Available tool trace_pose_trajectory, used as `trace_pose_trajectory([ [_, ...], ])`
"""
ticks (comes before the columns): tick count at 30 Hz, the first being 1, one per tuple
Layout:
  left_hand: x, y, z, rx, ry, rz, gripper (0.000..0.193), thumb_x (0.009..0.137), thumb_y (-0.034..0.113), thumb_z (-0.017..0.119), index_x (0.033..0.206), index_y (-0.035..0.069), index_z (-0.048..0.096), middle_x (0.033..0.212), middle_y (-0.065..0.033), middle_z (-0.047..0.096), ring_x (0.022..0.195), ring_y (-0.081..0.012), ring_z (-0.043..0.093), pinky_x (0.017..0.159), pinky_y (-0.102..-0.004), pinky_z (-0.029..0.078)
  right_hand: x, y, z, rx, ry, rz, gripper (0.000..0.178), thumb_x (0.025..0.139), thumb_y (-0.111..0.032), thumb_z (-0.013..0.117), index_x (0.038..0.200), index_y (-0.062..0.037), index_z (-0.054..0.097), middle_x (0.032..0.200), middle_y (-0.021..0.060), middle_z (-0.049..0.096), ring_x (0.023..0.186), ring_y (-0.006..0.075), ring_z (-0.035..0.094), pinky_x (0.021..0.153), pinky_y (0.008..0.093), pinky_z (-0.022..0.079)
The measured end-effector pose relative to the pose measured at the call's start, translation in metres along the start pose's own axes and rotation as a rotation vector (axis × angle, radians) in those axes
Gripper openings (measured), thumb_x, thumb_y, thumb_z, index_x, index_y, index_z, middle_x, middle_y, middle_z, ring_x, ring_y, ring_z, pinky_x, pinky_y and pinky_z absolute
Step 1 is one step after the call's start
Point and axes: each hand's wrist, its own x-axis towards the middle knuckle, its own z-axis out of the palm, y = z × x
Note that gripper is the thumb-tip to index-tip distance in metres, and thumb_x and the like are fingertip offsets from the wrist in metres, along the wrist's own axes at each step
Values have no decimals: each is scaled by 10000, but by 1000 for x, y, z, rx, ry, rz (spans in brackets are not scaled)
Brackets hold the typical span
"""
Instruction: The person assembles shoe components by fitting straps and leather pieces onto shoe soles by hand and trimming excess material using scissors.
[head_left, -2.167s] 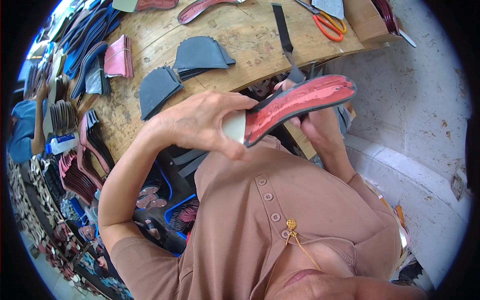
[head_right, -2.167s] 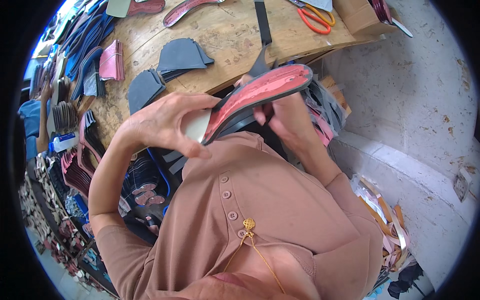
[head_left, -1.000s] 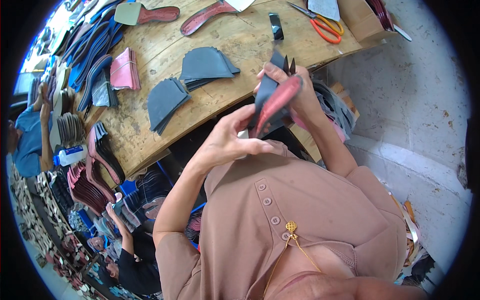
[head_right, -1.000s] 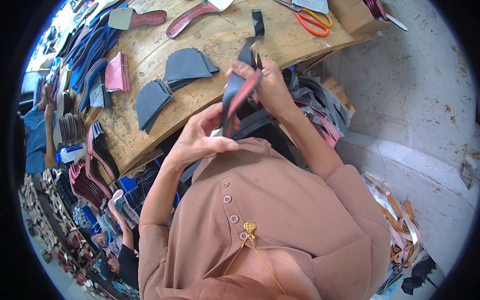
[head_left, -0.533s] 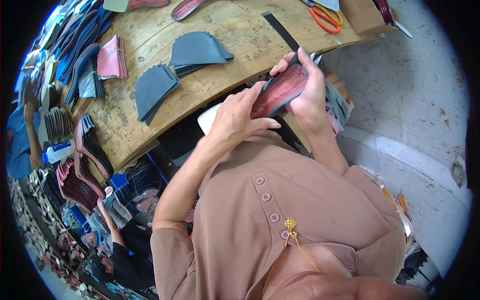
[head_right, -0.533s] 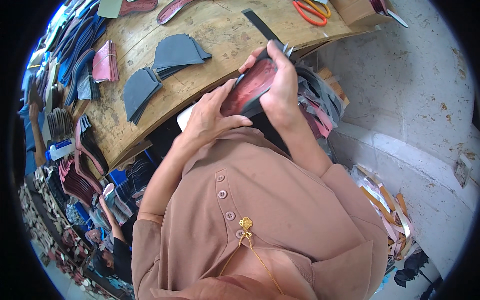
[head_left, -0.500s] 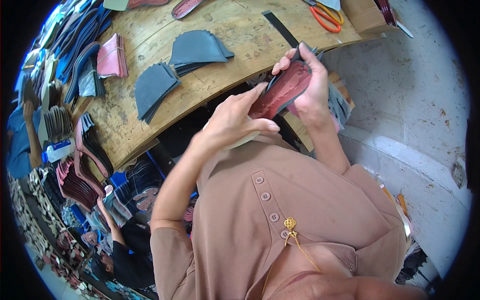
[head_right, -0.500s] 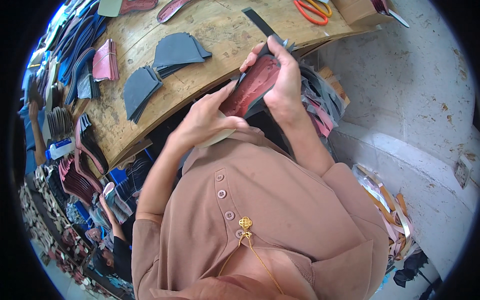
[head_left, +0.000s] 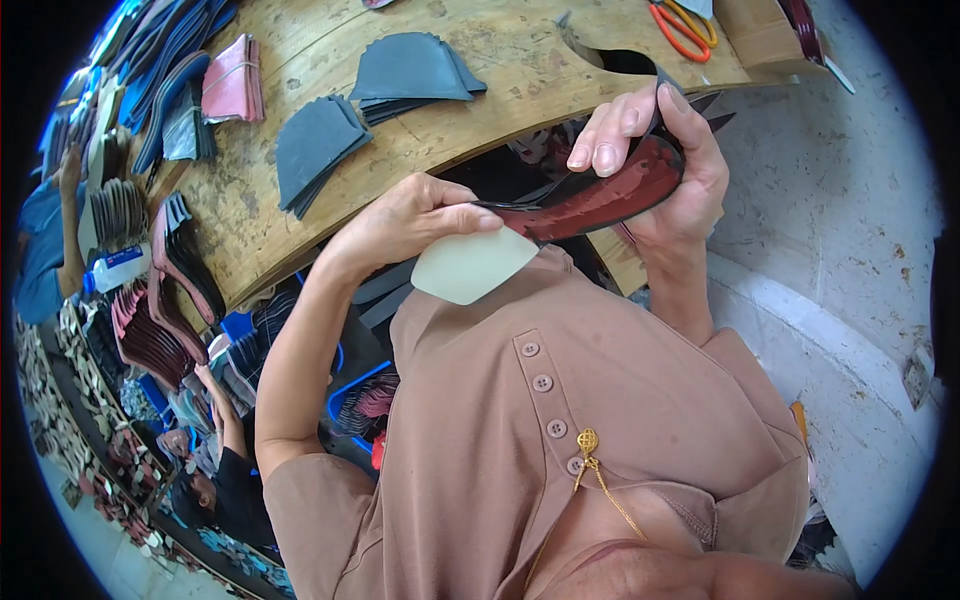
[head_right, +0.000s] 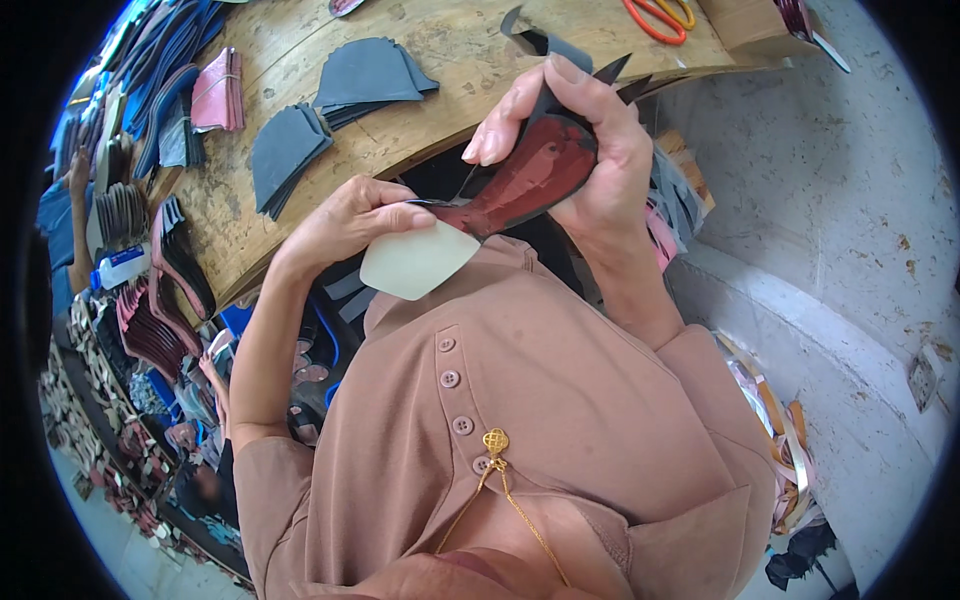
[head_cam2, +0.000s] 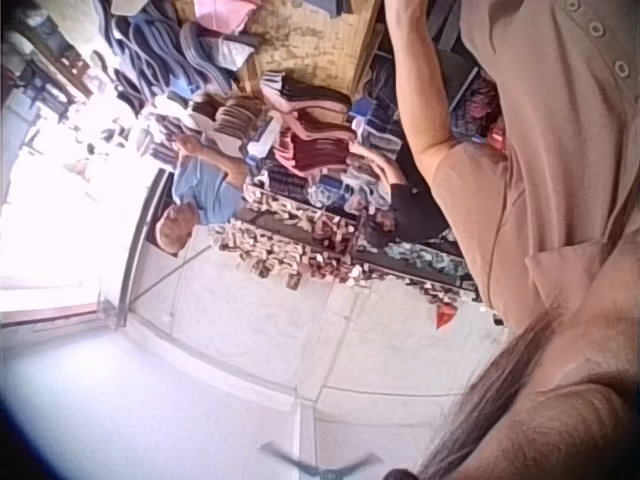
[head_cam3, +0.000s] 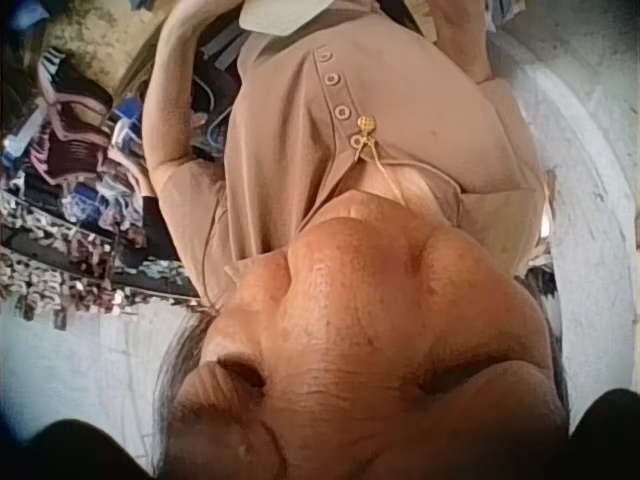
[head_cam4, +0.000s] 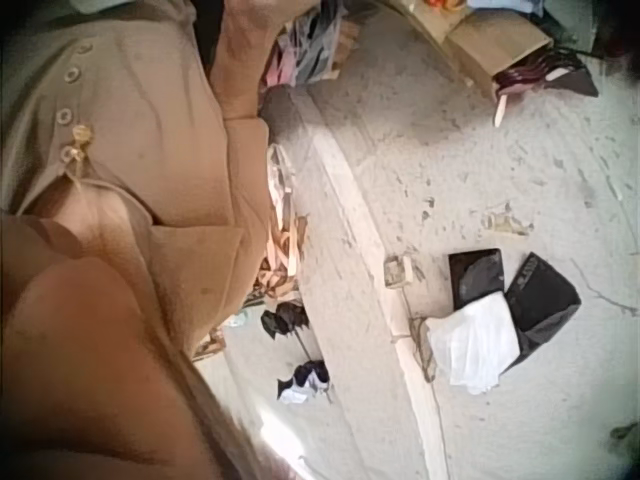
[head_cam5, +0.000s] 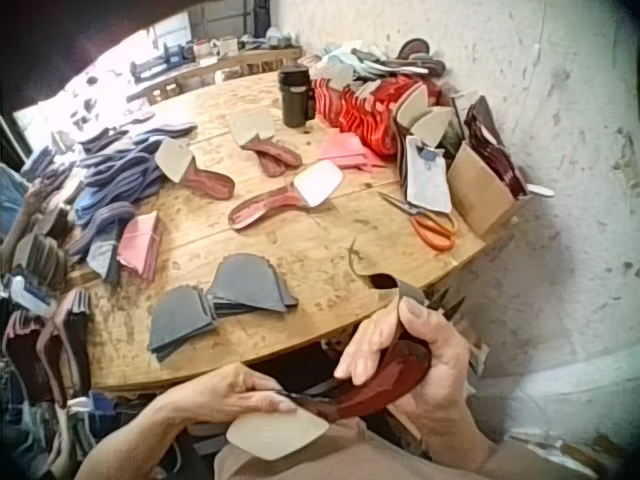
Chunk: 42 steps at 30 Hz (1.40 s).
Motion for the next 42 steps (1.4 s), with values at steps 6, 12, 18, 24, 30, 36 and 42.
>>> trace_pose_trajectory([
  [6,7,63,20,225,509,536,936,573,414,877,1292,-22,465,1156,-193,605,1113,-315,581,952,-385,447,16,22,36,-260,509,-58,375,999,-310,468,1176,9,555,858,143,696,766,209,671,745,313,541],
  [12,-1,55,26,-286,406,402,766,572,330,898,1150,-20,537,966,-54,583,884,-146,564,832,-269,467,34,1,25,-339,315,86,335,983,-302,520,1077,12,591,846,159,691,717,149,655,639,261,527],
  [18,-23,65,42,-626,89,297,846,601,293,896,1283,-20,506,972,-43,581,910,-104,546,859,-243,446,24,-3,0,-317,434,57,283,941,-292,595,914,-14,644,711,139,689,406,37,464,356,180,276],
  [24,-20,40,27,315,722,577,740,572,158,857,1253,60,583,993,-132,670,886,-229,663,822,-332,523,-13,-23,17,-237,392,40,314,961,-259,557,940,49,616,825,205,685,667,179,674,412,201,424],
  [30,19,49,8,251,953,650,713,571,188,871,1223,62,612,915,-121,680,802,-199,671,753,-306,531,-24,7,29,-220,368,-102,248,931,-208,615,913,36,649,908,178,695,750,160,673,414,219,458],
  [36,77,73,10,-36,1144,592,598,668,98,772,1222,8,567,948,-164,686,832,-207,671,765,-320,524,20,35,17,-822,314,-511,137,870,-8,649,994,45,674,956,119,715,848,133,655,727,273,532],
  [42,68,75,-7,-142,869,578,834,694,228,802,1331,-66,353,1122,-168,595,1020,-204,580,890,-319,468,68,10,-1,-851,417,-313,204,911,-148,634,1019,20,679,900,53,707,620,59,567,596,237,492],
])
